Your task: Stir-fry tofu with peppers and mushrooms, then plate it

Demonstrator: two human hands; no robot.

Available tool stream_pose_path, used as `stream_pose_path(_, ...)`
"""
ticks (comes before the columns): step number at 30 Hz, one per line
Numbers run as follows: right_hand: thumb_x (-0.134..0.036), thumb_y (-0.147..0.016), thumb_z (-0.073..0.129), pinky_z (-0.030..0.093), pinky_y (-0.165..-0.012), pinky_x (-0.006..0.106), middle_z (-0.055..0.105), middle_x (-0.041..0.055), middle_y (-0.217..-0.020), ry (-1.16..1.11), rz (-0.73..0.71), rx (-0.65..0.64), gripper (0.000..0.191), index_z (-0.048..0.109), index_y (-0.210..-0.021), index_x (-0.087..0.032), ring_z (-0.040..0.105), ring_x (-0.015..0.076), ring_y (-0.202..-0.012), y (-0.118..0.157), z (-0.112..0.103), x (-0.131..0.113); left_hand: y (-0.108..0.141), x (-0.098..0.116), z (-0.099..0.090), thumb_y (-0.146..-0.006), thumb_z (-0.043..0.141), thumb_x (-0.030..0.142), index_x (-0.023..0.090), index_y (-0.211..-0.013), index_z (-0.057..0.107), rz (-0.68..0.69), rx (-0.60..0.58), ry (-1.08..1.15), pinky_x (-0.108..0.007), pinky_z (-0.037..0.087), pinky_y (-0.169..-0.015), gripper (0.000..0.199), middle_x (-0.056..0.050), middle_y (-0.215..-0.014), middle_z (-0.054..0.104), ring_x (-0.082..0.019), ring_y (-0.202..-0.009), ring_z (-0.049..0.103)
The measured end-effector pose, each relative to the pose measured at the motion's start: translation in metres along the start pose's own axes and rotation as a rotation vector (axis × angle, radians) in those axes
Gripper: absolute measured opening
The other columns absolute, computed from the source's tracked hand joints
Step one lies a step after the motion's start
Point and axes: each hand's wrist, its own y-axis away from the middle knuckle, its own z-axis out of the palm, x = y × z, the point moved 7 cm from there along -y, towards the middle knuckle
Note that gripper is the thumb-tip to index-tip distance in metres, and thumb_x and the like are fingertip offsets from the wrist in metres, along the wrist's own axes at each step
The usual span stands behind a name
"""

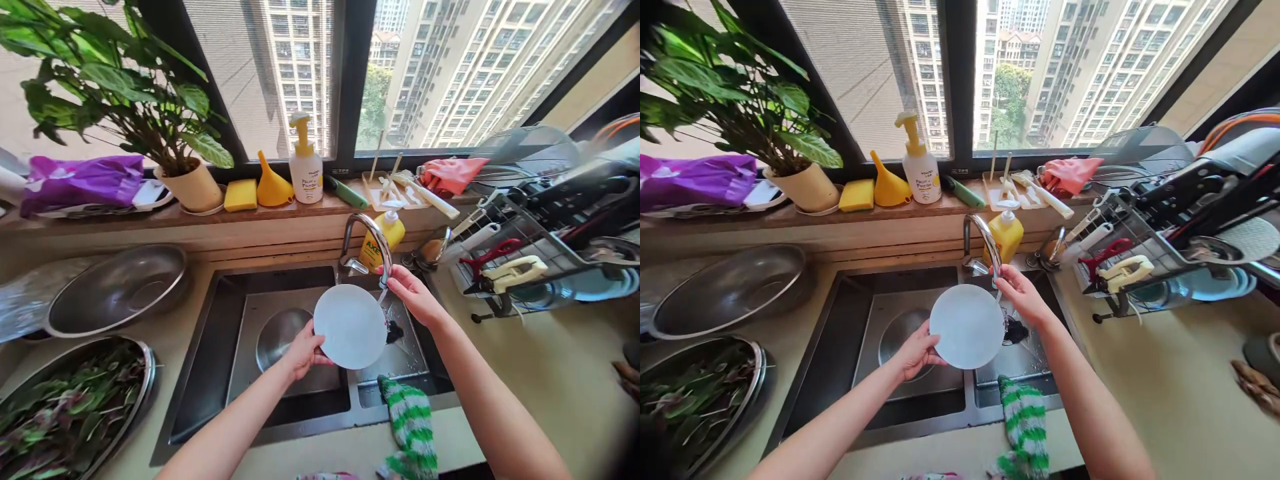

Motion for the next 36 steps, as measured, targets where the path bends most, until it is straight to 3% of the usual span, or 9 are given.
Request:
stream_pose_path(3,-0.046,-0.081,0.058,0.04,-0.101,0.048,0.055,0.0121,-0.13,0.415,0.18,0.157,0.051,0.052,-0.126,-0.024,0.052,0.0286,-0.118,0.094,-0.02,0.048,-0.024,-0.011,0.037,-0.068,0.051,0.006,0.018,-0.122,0.038,-0.032,-0.055,-0.045,-0.03,0.058,-0.048,0.057,-0.005,-0.09,0.064,-0.015,-0.054,0.065)
stream_pose_path(6,-0.029,-0.066,0.068,0.053,-0.083,0.046,0.059,0.0133,-0.122,0.579,0.507,-0.027,0.062,0.056,-0.127,-0.029,0.064,0.0323,-0.1,0.217,0.026,0.129,-0.051,-0.017,0.067,-0.066,0.05,0.006,0.018,-0.123,0.038,-0.042,-0.094,-0.081,-0.031,0.058,-0.048,0.059,-0.007,-0.094,0.063,-0.016,-0.055,0.065)
stream_pose_path(8,-0.02,-0.06,0.068,0.053,-0.083,0.045,0.058,0.0118,-0.125,0.628,0.486,-0.008,0.067,0.058,-0.124,-0.033,0.061,0.0343,-0.106,0.273,0.055,0.164,-0.068,-0.019,0.082,-0.066,0.051,0.007,0.018,-0.123,0.038,-0.04,-0.105,-0.104,-0.032,0.058,-0.05,0.059,-0.008,-0.094,0.063,-0.016,-0.057,0.065)
stream_pose_path(10,-0.026,-0.073,0.057,0.056,-0.073,0.041,0.066,0.009,-0.105,0.576,0.398,0.107,0.033,0.067,-0.104,-0.032,0.066,0.0302,-0.09,0.292,0.063,0.178,-0.081,-0.017,0.092,-0.067,0.053,0.009,0.02,-0.126,0.037,-0.03,-0.103,-0.13,-0.032,0.058,-0.053,0.062,-0.007,-0.095,0.062,-0.015,-0.058,0.065)
stream_pose_path(13,-0.038,-0.085,0.044,0.055,-0.061,0.038,0.066,0.0057,-0.077,0.421,0.379,0.397,0.025,0.065,-0.081,-0.026,0.065,0.0259,-0.067,0.267,0.026,0.17,-0.093,-0.008,0.1,-0.069,0.054,0.012,0.024,-0.133,0.032,0.01,-0.094,-0.181,-0.032,0.058,-0.057,0.069,-0.006,-0.098,0.062,-0.013,-0.059,0.064)
stream_pose_path(17,-0.037,-0.091,0.039,0.054,-0.074,0.038,0.068,0.0101,-0.092,0.244,0.281,0.569,0.03,0.061,-0.102,-0.019,0.065,0.0253,-0.082,0.18,-0.018,0.135,-0.092,0.008,0.107,-0.069,0.056,0.013,0.027,-0.138,0.032,0.075,-0.094,-0.274,-0.033,0.057,-0.058,0.074,-0.006,-0.101,0.064,-0.016,-0.062,0.064)
stream_pose_path(26,-0.006,-0.067,0.053,0.04,-0.101,0.037,0.06,0.0084,-0.119,0.279,0.069,0.201,0.05,0.056,-0.115,-0.019,0.053,0.0222,-0.112,0.008,0.051,0.151,-0.082,0.014,0.111,-0.074,0.055,0.019,0.029,-0.143,0.032,0.087,-0.116,-0.398,-0.031,0.055,-0.052,0.073,-0.008,-0.103,0.068,-0.017,-0.06,0.064)
stream_pose_path(32,-0.001,-0.067,0.045,0.039,-0.092,0.042,0.055,0.0124,-0.11,0.401,0.37,0.359,0.039,0.052,-0.102,-0.016,0.053,0.0251,-0.102,0.038,0.005,0.206,-0.088,0.02,0.114,-0.074,0.055,0.016,0.027,-0.138,0.042,0.123,-0.126,-0.443,-0.032,0.052,-0.044,0.067,-0.004,-0.075,0.067,-0.019,-0.048,0.063)
stream_pose_path(36,-0.003,-0.056,0.048,0.043,-0.075,0.035,0.057,0.0048,-0.087,0.352,0.515,0.352,0.028,0.05,-0.078,-0.019,0.056,0.0213,-0.078,0.091,0.029,0.222,-0.099,0.007,0.111,-0.073,0.055,0.015,0.028,-0.14,0.041,0.125,-0.097,-0.429,-0.032,0.052,-0.044,0.069,-0.003,-0.076,0.068,-0.017,-0.044,0.06)
